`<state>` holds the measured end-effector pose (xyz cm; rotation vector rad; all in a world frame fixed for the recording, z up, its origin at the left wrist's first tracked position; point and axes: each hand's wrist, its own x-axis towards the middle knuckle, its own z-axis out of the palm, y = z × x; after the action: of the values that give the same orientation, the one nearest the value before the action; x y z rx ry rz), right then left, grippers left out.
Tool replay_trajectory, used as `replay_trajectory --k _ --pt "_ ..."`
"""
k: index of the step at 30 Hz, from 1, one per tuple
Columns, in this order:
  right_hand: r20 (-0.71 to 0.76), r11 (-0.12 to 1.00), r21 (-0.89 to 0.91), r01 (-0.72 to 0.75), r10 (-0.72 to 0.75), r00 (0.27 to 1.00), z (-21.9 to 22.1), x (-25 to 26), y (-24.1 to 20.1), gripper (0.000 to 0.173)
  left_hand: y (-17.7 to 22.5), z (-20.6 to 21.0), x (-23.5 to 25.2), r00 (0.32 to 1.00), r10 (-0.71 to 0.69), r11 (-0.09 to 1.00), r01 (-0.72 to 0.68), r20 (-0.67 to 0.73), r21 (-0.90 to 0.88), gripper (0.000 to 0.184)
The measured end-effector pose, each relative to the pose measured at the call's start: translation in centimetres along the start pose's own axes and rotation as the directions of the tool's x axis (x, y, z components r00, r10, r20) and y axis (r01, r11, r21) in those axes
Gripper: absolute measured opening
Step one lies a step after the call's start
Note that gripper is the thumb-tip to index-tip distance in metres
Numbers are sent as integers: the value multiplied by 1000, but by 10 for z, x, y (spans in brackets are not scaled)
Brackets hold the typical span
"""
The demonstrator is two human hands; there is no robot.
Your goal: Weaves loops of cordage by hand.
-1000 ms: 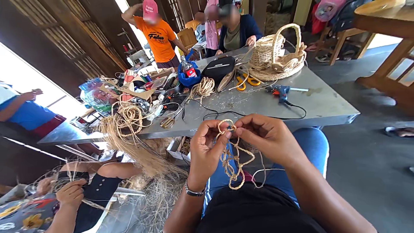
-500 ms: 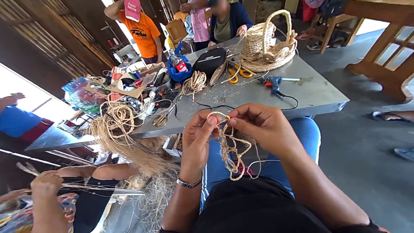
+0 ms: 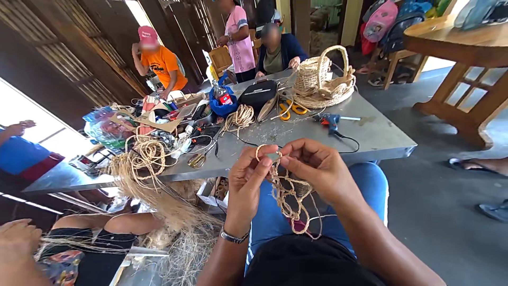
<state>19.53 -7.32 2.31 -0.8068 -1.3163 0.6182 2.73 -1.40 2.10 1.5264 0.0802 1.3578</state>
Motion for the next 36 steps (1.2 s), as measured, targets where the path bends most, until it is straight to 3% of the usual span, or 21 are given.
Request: replay_trajectory --k 15,22,28,33,36 --pt "-9 998 43 46 -46 999 2 -5 -2 25 4 4 -4 996 9 998 -15 88 59 26" --pt "38 984 180 13 -20 999 -9 -1 -1 14 0 11 1 995 1 997 -9 100 82 28" --pt "-43 978 178 113 -107 993 -6 -5 4 13 -1 17 0 991 23 991 -41 135 129 31" --pt "19 981 194 24 -28 999 -13 -4 13 24 1 14 2 995 16 979 -36 102 199 29" --pt "31 995 102 13 -16 999 -20 -6 15 21 0 15 2 994 22 975 -45 106 219 30"
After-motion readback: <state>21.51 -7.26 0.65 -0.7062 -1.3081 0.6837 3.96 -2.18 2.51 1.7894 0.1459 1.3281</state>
